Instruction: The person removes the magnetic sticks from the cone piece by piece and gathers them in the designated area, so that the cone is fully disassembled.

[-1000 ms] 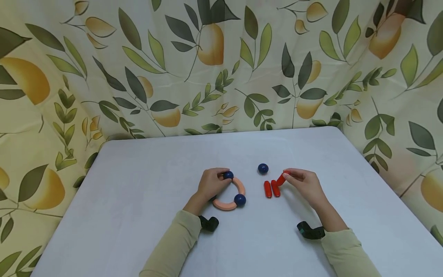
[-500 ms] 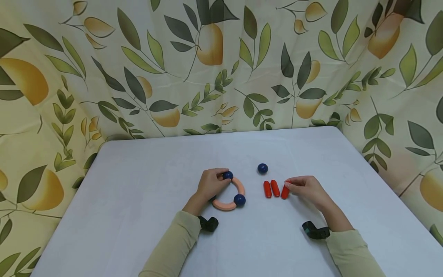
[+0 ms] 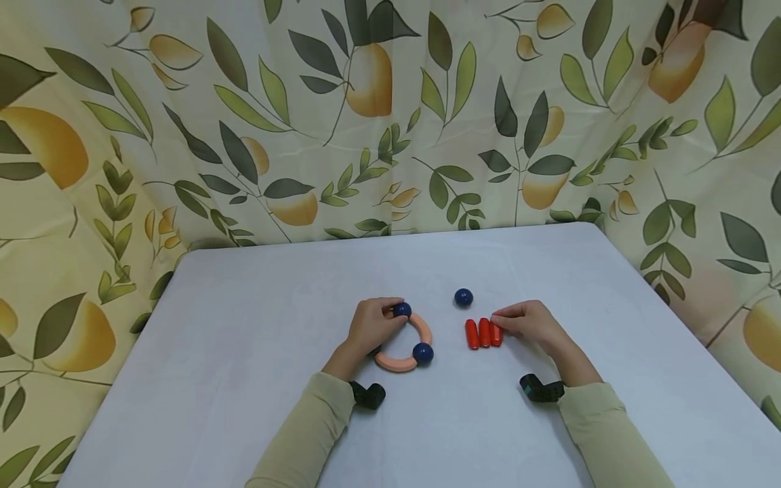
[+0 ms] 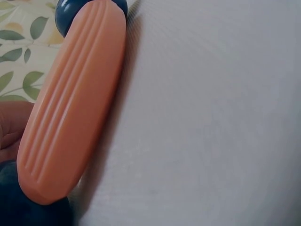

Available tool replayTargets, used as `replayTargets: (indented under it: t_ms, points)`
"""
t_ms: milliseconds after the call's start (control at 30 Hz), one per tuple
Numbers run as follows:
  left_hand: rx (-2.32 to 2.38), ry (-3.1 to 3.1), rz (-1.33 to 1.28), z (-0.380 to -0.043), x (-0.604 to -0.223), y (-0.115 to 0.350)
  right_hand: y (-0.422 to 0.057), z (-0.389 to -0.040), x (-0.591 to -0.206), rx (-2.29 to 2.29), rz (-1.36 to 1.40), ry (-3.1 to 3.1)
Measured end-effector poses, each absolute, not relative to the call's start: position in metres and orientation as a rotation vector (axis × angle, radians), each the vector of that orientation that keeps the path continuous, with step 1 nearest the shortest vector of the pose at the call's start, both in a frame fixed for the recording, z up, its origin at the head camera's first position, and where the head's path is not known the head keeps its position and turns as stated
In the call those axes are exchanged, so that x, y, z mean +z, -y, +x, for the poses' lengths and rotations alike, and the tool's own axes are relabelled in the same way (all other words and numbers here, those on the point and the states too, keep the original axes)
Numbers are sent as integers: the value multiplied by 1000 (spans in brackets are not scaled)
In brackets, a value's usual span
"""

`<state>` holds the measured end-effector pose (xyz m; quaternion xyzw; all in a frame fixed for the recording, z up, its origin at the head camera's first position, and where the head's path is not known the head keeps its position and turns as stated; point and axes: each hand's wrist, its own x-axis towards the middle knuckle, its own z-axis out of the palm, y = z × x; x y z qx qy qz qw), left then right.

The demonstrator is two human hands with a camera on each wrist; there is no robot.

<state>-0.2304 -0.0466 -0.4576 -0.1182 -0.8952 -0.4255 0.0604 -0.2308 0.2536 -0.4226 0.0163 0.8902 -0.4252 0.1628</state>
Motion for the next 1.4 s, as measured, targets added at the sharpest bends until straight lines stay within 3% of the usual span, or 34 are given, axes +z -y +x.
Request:
replayTargets:
  t_ms: [567, 867, 1100, 1400]
  points:
    - [-1335, 2765, -408, -223, -442, 60, -242, -228, -425, -1189, 75, -2611]
    - [-808, 2826, -840, -182, -431, 64, -228, -217, -417, -1245, 157, -2756]
    - [-774, 2705, -1043, -163, -429, 56, -194, -202, -409, -1326, -94, -2745]
    - [-691, 2785, -1031, -161, -434, 54, -161, -184, -424, -1392, -394, -2639]
